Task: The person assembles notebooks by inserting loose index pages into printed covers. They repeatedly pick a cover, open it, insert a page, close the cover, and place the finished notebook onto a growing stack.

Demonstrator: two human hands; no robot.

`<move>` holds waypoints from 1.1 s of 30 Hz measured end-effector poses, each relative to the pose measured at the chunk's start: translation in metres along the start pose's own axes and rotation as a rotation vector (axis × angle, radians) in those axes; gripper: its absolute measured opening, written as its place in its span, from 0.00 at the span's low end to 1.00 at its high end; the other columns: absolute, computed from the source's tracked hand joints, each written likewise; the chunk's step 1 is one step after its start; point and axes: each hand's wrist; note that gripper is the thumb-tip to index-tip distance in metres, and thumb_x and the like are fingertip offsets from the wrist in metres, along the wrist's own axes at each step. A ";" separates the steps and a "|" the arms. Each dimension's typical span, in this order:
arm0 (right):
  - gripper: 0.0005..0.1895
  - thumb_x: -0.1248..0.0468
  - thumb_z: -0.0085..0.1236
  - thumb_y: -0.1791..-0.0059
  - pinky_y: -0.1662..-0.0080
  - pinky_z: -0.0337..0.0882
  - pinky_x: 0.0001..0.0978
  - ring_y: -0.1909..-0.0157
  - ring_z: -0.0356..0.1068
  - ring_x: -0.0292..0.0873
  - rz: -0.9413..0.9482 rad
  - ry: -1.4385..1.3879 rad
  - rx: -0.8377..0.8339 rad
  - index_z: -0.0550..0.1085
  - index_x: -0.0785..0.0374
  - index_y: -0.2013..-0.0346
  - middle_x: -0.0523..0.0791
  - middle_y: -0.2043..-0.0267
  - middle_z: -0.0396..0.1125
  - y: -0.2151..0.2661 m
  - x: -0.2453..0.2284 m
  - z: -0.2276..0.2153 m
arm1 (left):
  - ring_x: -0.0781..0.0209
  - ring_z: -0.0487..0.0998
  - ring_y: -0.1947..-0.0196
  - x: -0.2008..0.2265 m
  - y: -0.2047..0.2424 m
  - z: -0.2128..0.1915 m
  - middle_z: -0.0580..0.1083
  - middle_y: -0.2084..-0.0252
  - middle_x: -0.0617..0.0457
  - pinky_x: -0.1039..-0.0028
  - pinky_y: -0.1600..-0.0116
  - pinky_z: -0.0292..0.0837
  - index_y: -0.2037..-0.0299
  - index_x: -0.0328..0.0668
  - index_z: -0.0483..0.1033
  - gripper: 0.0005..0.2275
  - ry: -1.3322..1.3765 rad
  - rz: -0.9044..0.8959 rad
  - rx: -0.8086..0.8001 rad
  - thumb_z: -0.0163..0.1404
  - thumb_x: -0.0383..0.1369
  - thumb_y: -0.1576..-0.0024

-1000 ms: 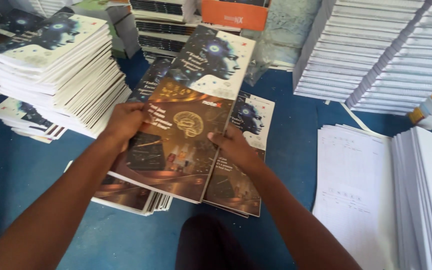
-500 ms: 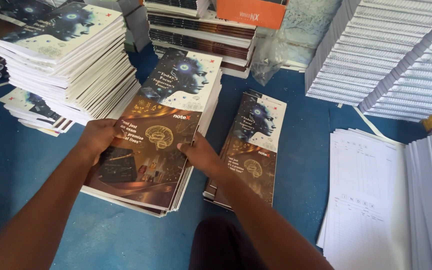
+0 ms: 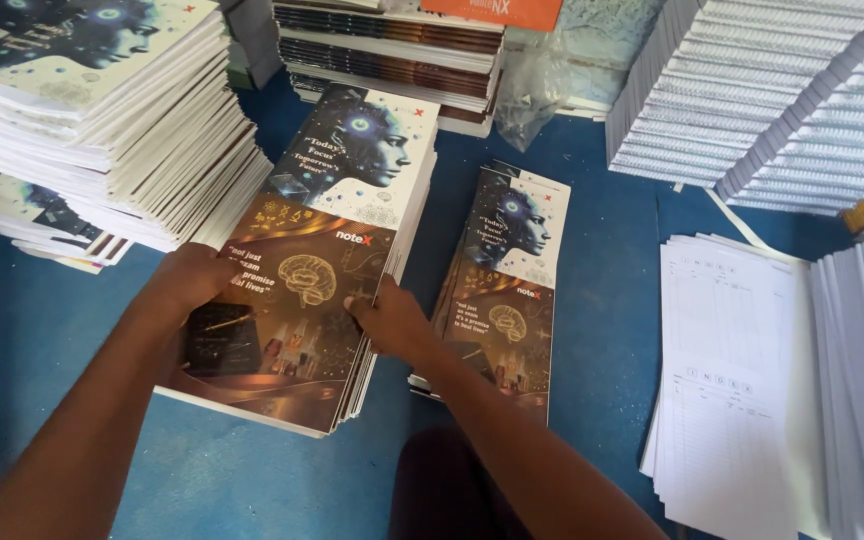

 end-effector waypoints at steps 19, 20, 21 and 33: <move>0.42 0.46 0.54 0.49 0.70 0.77 0.34 0.74 0.74 0.42 0.097 -0.355 -0.141 0.50 0.62 0.28 0.49 0.65 0.74 0.024 0.033 -0.048 | 0.34 0.66 0.38 0.079 0.022 0.013 0.67 0.39 0.36 0.40 0.42 0.64 0.44 0.45 0.75 0.25 -0.524 0.006 0.194 0.62 0.41 0.51; 0.40 0.48 0.55 0.49 0.69 0.77 0.33 0.72 0.74 0.41 0.077 -0.356 -0.116 0.52 0.62 0.28 0.48 0.63 0.74 0.030 0.042 -0.061 | 0.33 0.65 0.38 0.097 0.024 0.016 0.67 0.40 0.36 0.41 0.42 0.65 0.44 0.45 0.75 0.27 -0.505 0.063 0.216 0.65 0.42 0.54; 0.39 0.51 0.56 0.48 0.69 0.77 0.32 0.71 0.75 0.40 0.058 -0.356 -0.091 0.53 0.61 0.28 0.48 0.61 0.74 0.036 0.053 -0.075 | 0.33 0.65 0.39 0.113 0.026 0.018 0.67 0.41 0.36 0.41 0.43 0.65 0.44 0.44 0.75 0.30 -0.486 0.120 0.238 0.69 0.44 0.57; 0.28 0.61 0.54 0.47 0.64 0.79 0.34 0.66 0.77 0.42 0.085 -0.057 0.336 0.61 0.62 0.33 0.48 0.62 0.73 0.178 0.194 -0.251 | 0.43 0.79 0.57 0.277 0.084 0.169 0.78 0.60 0.41 0.57 0.50 0.73 0.53 0.38 0.80 0.13 0.140 0.958 0.360 0.60 0.30 0.48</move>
Point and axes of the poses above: each hand's wrist, its own y-axis away from the middle knuckle, its own z-axis out of the palm, x = y × z
